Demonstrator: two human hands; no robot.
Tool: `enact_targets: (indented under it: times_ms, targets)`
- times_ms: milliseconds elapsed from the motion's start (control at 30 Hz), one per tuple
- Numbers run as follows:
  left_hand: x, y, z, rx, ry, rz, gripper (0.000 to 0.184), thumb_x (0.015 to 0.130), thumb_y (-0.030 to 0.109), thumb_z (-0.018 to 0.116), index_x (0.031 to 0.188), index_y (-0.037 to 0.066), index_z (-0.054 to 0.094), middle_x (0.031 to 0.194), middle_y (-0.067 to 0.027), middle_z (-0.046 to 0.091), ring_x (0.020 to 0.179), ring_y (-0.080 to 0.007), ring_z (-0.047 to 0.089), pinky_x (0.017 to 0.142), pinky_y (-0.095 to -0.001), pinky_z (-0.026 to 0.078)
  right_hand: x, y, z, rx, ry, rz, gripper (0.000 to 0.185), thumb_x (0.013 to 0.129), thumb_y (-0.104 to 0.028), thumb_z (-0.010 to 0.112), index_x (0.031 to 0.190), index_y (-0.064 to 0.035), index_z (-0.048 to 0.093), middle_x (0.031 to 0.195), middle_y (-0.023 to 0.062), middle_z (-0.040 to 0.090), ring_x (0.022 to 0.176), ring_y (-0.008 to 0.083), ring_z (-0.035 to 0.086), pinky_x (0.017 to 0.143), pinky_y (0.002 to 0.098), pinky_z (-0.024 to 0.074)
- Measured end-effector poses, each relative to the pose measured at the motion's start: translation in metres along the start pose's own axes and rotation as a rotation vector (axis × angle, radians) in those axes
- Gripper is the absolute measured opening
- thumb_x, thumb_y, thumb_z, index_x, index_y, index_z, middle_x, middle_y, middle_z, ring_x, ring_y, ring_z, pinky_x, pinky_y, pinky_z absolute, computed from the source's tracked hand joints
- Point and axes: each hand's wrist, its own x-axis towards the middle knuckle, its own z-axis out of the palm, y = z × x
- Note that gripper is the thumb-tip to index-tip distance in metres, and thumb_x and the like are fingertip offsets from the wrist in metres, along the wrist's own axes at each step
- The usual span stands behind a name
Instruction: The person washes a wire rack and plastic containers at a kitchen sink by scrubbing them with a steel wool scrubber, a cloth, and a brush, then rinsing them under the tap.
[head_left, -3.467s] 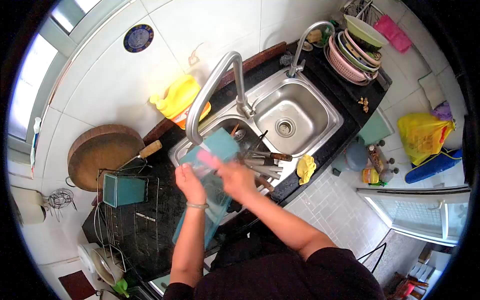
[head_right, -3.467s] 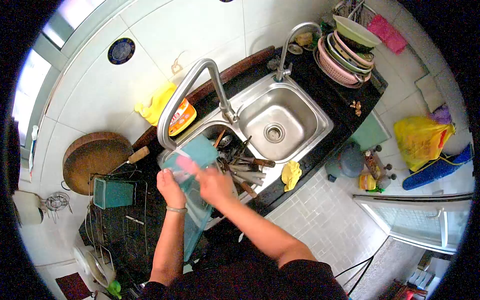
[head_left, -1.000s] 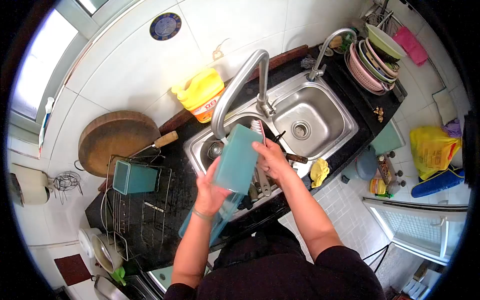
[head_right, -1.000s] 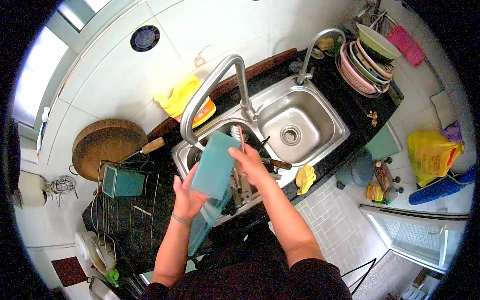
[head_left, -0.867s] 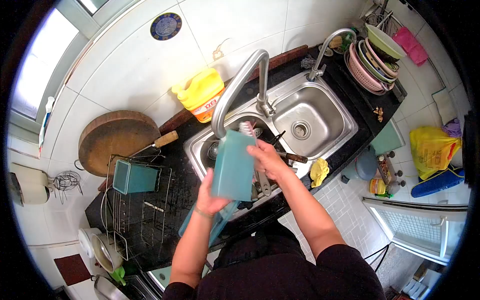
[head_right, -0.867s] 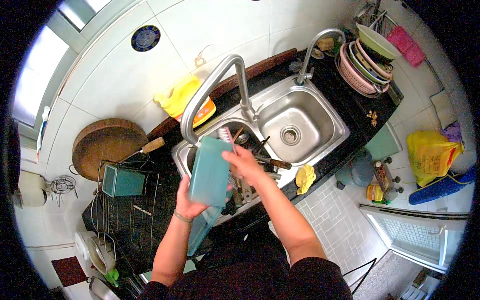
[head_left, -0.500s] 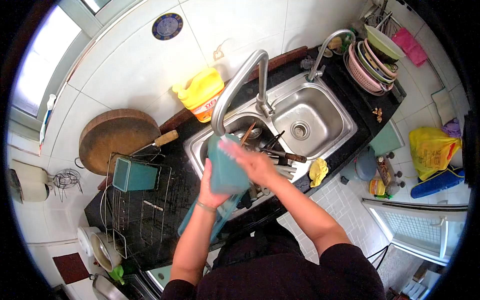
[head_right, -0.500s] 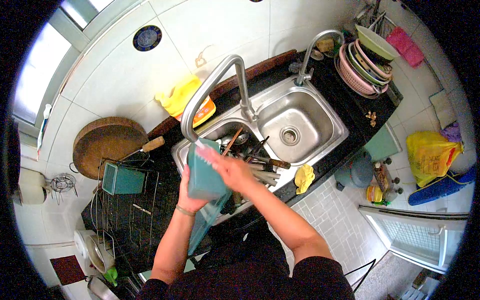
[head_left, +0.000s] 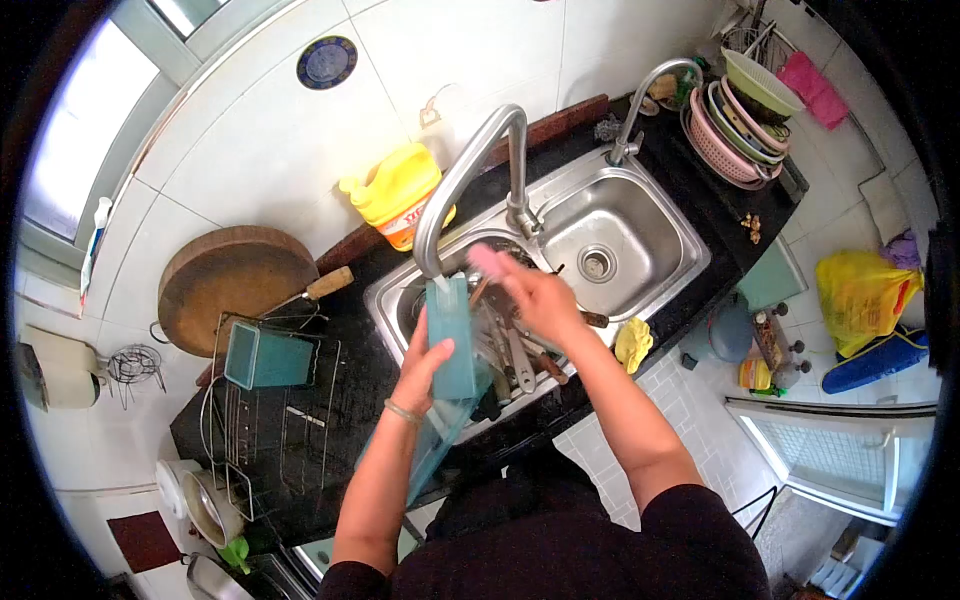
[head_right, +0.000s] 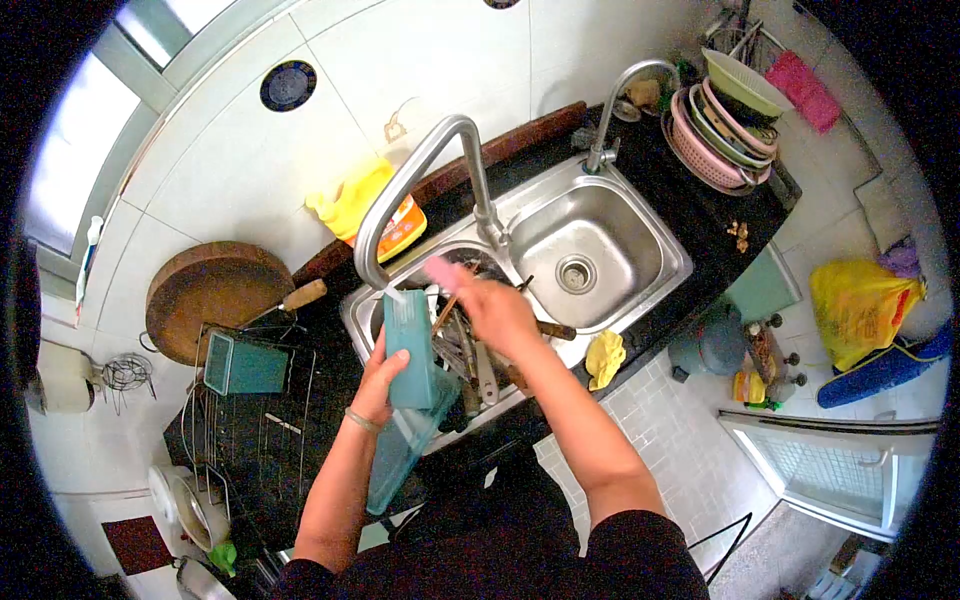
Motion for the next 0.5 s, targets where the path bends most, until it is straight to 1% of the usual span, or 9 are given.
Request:
enact_targets:
  times_ms: [33, 100, 133, 200, 233, 300, 333, 433, 500]
  targets:
    - [0.001, 0.003, 0.001, 0.097, 0.006, 0.039, 0.076, 0.084, 0.028, 0.061, 0.146, 0.010, 0.022, 0.132, -0.0083, 0.046, 0.113, -0.0206, 0.050, 0.095, -0.0339, 0.042, -0.009, -0.001, 0.015, -0.041, 0.015, -0.143, 0.030, 0.091, -0.028, 0.049, 0.119, -0.0230, 0.060, 0.094, 0.0158, 0.066, 0.081, 0.0350, 0.063, 0.069, 0.0458, 0.0504]
    - [0.003, 0.000, 0.001, 0.087, 0.005, 0.019, 0.081, 0.082, 0.022, 0.062, 0.148, 0.011, 0.017, 0.133, -0.0085, 0.045, 0.113, -0.0188, 0.049, 0.095, -0.0325, 0.041, -0.024, -0.036, 0.015, -0.191, -0.172, -0.296, 0.025, 0.089, -0.027, 0.051, 0.109, -0.0213, 0.064, 0.088, 0.0141, 0.067, 0.077, 0.0332, 0.064, 0.067, 0.0456, 0.0507]
    - [0.005, -0.008, -0.003, 0.118, 0.019, 0.012, 0.082, 0.080, 0.019, 0.064, 0.147, 0.010, 0.019, 0.137, -0.0105, 0.041, 0.118, -0.0196, 0.046, 0.098, -0.0323, 0.038, -0.020, -0.026, 0.021, -0.192, -0.171, -0.295, 0.025, 0.089, -0.027, 0.051, 0.109, -0.0213, 0.064, 0.088, 0.0141, 0.067, 0.077, 0.0332, 0.064, 0.067, 0.0456, 0.0507]
    - [-0.002, -0.001, 0.006, 0.133, 0.041, -0.077, 0.084, 0.077, 0.014, 0.068, 0.147, 0.009, 0.022, 0.141, -0.0123, 0.037, 0.122, -0.0204, 0.042, 0.102, -0.0309, 0.034, 0.000, 0.004, 0.038, -0.200, 0.035, -0.265, 0.028, 0.089, -0.025, 0.051, 0.114, -0.0242, 0.063, 0.074, 0.0099, 0.061, 0.072, 0.0309, 0.063, 0.062, 0.0436, 0.0506]
    - [-0.003, -0.006, 0.005, 0.135, 0.043, -0.078, 0.084, 0.077, 0.014, 0.068, 0.147, 0.009, 0.022, 0.141, -0.0123, 0.037, 0.122, -0.0204, 0.042, 0.102, -0.0309, 0.034, 0.014, -0.016, 0.015, -0.439, -0.109, -0.043, 0.028, 0.089, -0.026, 0.052, 0.114, -0.0251, 0.064, 0.081, 0.0104, 0.065, 0.074, 0.0322, 0.064, 0.063, 0.0418, 0.0513]
    - [-0.003, -0.015, -0.002, 0.197, 0.058, 0.067, 0.085, 0.076, 0.013, 0.069, 0.147, 0.008, 0.022, 0.140, -0.0113, 0.038, 0.121, -0.0200, 0.043, 0.101, -0.0298, 0.034, 0.018, 0.005, 0.013, -0.227, 0.028, 0.057, 0.028, 0.089, -0.027, 0.055, 0.116, -0.0257, 0.063, 0.091, 0.0111, 0.068, 0.078, 0.0327, 0.065, 0.065, 0.0400, 0.0520]
    - [-0.003, -0.010, 0.000, 0.218, 0.072, 0.100, 0.085, 0.075, 0.010, 0.069, 0.146, 0.008, 0.022, 0.138, -0.0100, 0.040, 0.120, -0.0194, 0.044, 0.100, -0.0295, 0.036, 0.013, 0.004, 0.011, -0.138, 0.059, 0.029, 0.029, 0.088, -0.028, 0.058, 0.117, -0.0253, 0.063, 0.099, 0.0114, 0.066, 0.082, 0.0322, 0.065, 0.066, 0.0379, 0.0527]
    - [0.001, -0.005, -0.003, 0.219, 0.055, 0.088, 0.086, 0.074, 0.008, 0.069, 0.146, 0.007, 0.022, 0.137, -0.0090, 0.041, 0.119, -0.0191, 0.044, 0.099, -0.0294, 0.036, -0.016, -0.017, 0.026, -0.206, -0.017, -0.303, 0.031, 0.085, -0.024, 0.061, 0.116, -0.0274, 0.063, 0.084, 0.0099, 0.067, 0.073, 0.0321, 0.064, 0.060, 0.0416, 0.0514]
    - [0.002, -0.013, -0.009, 0.257, 0.080, 0.057, 0.084, 0.074, 0.009, 0.069, 0.146, 0.006, 0.024, 0.136, -0.0109, 0.042, 0.118, -0.0184, 0.044, 0.099, -0.0295, 0.036, -0.021, -0.036, 0.023, -0.228, -0.100, -0.203, 0.033, 0.085, -0.022, 0.059, 0.116, -0.0299, 0.062, 0.076, 0.0120, 0.065, 0.068, 0.0323, 0.063, 0.057, 0.0437, 0.0497]
